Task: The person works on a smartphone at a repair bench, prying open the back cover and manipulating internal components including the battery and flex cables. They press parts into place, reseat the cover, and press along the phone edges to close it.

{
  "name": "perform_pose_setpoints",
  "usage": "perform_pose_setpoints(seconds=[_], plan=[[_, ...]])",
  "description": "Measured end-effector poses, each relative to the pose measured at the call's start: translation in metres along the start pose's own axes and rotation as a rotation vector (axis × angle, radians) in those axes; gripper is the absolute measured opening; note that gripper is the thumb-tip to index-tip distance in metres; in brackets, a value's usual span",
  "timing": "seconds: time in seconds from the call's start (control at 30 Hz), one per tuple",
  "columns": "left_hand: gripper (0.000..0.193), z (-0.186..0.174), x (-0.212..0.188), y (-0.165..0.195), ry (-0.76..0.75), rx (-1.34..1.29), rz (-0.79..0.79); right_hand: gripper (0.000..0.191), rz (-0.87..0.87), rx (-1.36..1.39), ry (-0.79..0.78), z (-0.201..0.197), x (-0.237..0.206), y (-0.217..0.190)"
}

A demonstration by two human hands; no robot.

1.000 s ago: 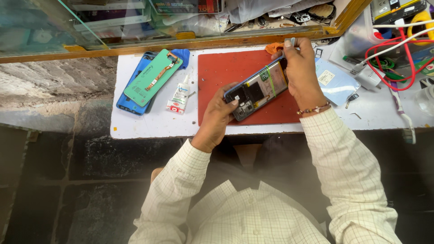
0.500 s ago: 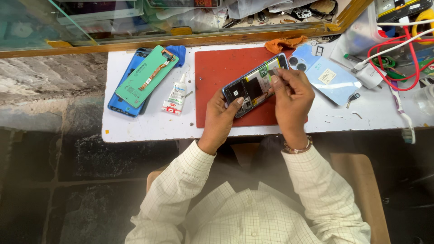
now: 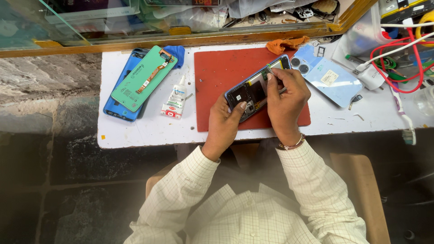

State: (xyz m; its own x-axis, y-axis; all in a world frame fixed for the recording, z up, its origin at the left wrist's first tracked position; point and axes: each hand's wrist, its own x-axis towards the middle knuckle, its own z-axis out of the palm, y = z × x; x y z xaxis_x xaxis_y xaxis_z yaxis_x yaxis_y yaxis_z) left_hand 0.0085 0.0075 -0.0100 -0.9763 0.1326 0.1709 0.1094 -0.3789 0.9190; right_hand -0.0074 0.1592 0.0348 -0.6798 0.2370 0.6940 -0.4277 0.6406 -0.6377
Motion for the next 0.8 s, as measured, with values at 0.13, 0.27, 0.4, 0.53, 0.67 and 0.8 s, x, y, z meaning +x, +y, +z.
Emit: perform_pose_setpoints(seconds=[0.13, 0.27, 0.4, 0.53, 0.67, 0.8], plan=[[0.022, 0.0, 0.0, -0.003, -0.008, -0.025, -0.013, 0.011, -0.05, -0.041, -0.034, 0.005, -0.011, -0.017], [0.025, 0.0, 0.0, -0.005, -0.003, -0.034, 0.028, 0.011, -0.123, 0.017, -0.055, 0.011, -0.021, -0.033], [0.025, 0.001, -0.001, -0.005, 0.002, -0.043, 0.019, 0.009, -0.037, 0.007, -0.06, 0.006, -0.004, -0.026], [0.025, 0.001, -0.001, -0.005, 0.004, -0.042, 0.026, 0.008, 0.006, -0.027, -0.048, 0.005, -0.001, -0.025], [0.024, 0.001, -0.001, -0.007, 0.011, -0.059, 0.019, 0.007, -0.016, 0.035, -0.08, 0.006, -0.005, -0.031], [0.023, 0.001, -0.003, -0.008, 0.011, -0.048, 0.017, 0.003, 0.002, 0.007, -0.038, 0.002, 0.003, -0.028]])
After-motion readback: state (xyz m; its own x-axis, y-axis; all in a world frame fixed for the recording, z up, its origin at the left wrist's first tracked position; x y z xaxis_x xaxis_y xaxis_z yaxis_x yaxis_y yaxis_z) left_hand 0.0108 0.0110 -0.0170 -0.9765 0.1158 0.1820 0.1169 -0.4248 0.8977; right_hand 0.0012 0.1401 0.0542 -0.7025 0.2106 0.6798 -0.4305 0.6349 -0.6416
